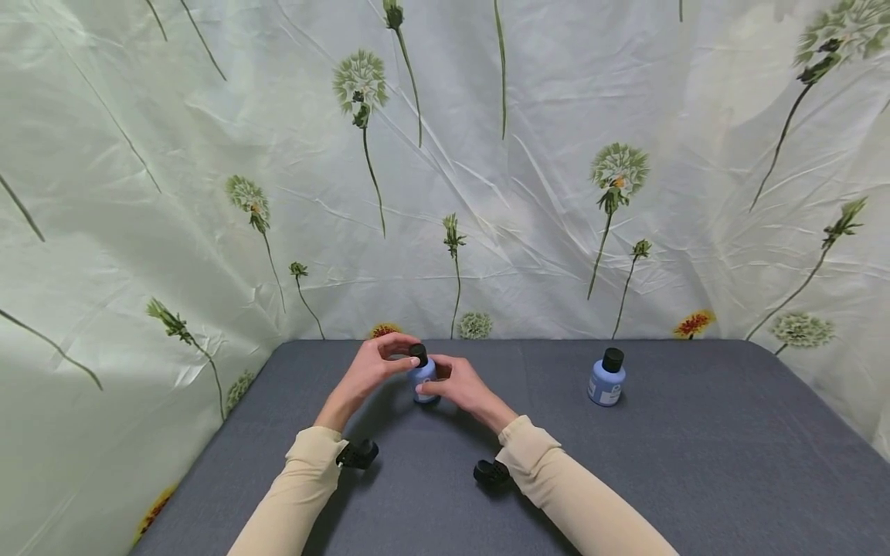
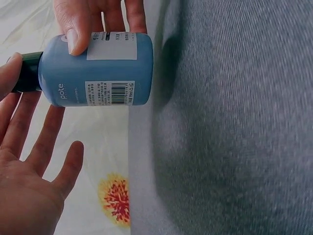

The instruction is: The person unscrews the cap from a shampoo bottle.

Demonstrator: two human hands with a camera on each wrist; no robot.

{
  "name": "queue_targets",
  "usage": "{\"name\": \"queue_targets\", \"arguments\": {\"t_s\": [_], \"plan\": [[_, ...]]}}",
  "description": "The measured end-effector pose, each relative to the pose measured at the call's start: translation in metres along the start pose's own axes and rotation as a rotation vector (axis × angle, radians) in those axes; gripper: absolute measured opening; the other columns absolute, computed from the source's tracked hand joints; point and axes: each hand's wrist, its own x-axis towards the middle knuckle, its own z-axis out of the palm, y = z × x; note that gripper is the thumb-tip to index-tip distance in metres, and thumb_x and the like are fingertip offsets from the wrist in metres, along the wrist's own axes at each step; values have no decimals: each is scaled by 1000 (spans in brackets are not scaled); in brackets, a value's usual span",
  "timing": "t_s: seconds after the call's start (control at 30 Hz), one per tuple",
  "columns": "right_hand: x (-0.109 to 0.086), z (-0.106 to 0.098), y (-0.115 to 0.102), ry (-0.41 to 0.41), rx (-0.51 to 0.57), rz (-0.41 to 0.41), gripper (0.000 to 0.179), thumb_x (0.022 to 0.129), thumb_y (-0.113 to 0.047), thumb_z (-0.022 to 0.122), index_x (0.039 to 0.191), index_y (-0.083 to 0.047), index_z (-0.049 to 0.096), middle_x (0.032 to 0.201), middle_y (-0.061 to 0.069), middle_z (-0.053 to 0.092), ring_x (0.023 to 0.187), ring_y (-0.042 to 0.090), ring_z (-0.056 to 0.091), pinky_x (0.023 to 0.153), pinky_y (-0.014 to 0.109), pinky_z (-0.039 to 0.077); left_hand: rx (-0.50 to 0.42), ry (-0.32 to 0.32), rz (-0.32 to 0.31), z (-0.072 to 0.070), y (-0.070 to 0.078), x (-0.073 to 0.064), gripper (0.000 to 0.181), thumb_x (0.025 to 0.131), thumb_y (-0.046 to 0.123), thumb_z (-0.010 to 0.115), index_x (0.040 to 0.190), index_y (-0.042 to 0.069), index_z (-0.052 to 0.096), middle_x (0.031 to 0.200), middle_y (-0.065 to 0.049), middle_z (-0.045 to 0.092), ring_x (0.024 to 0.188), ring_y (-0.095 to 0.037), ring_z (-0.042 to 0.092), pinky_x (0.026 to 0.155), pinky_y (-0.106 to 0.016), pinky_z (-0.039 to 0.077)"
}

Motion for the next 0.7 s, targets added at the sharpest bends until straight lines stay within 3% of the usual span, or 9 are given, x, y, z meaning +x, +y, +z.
{"name": "queue_targets", "arguments": {"t_s": [0.3, 0.57, 0.7], "plan": [[-12, -7, -1, 4, -10, 2, 54, 88, -15, 75, 137, -5, 57, 120, 10, 65, 107, 25, 60, 85, 40, 51, -3, 4, 9, 11, 2, -4, 35, 87, 20, 78, 119, 12, 70, 113, -6, 69, 103, -29, 65, 86, -40, 50], [-35, -16, -34, -23, -11, 5, 52, 89, -8, 72, 137, 2, 55, 118, 18, 65, 107, 33, 61, 84, 39, 51, -12, 4, 20, 20, 6, -7, 39, 88, 19, 76, 124, 5, 66, 115, -9, 68, 107, -30, 63, 87, -40, 50], [-40, -18, -33, -16, -14, 1, 53, 89, -9, 72, 138, 3, 53, 119, 19, 65, 108, 34, 61, 84, 40, 51, -19, 0, 26, 25, 10, -9, 39, 88, 20, 76, 123, 7, 67, 115, -8, 69, 107, -31, 63, 86, -40, 50]]}}
